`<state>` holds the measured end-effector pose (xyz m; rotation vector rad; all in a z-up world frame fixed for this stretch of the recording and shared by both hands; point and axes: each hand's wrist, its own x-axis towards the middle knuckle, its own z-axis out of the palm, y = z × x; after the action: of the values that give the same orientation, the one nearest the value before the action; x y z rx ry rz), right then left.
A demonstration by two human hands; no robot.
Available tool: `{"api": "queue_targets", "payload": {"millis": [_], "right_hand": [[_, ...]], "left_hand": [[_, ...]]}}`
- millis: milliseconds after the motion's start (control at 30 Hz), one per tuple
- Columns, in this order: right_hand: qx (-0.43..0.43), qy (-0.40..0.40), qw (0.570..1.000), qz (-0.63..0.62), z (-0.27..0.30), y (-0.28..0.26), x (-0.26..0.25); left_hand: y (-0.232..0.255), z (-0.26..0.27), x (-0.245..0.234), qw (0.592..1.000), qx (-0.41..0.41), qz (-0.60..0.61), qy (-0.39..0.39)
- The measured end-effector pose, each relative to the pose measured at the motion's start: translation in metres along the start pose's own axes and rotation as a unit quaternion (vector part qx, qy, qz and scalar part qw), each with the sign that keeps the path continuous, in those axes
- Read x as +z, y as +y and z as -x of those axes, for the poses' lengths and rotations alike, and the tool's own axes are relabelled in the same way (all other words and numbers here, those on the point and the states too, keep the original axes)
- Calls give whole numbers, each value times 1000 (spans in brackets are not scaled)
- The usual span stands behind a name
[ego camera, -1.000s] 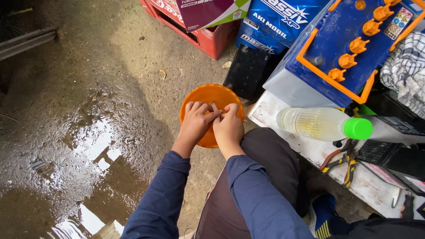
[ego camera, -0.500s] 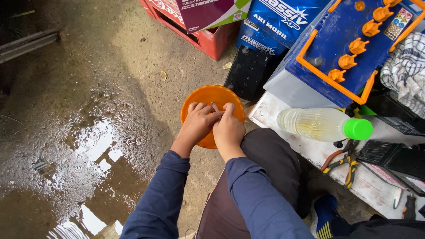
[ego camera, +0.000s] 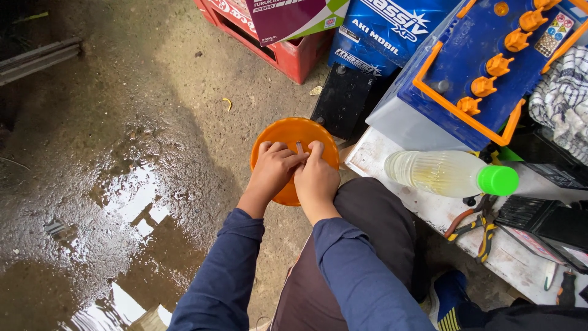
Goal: Filling battery cells with liquid using a syringe at a maintenance station
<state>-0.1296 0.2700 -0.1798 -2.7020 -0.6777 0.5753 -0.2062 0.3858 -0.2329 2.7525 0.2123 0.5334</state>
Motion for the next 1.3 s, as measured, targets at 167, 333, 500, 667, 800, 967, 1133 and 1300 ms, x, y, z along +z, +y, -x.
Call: {"api": "queue_targets", "payload": {"millis": [167,333,500,667,800,967,1133,1300], "right_hand": [[-4,11,1000,-9,4,0,-2],[-5,19,999,-29,3,3,0],[-2,17,999,-27,6,2,-3],[3,1,1000,-29,8,0,-10],[3,-8,999,-36,7,2,-10],[5,-14,999,-38,9,1,-12],[8,-19,999,-40,14,0,-18],[9,-15,1000,-24,10,5,-5]], "left_hand": [[3,-2,-6,1000,-5,2,3],[6,-6,-12,1000,-12,1,-7],[8,-7,-14,1000,-10,-5,-6],[11,-9,-19,1000,-4,-6,0],[12,-9,-19,1000,-3,-11,2],[13,-9,-20,1000,-3,-13,4],[5,-3,-6,1000,-5,-19,-1],[4,-1,-4,1000,-8,-23,-8]]}}
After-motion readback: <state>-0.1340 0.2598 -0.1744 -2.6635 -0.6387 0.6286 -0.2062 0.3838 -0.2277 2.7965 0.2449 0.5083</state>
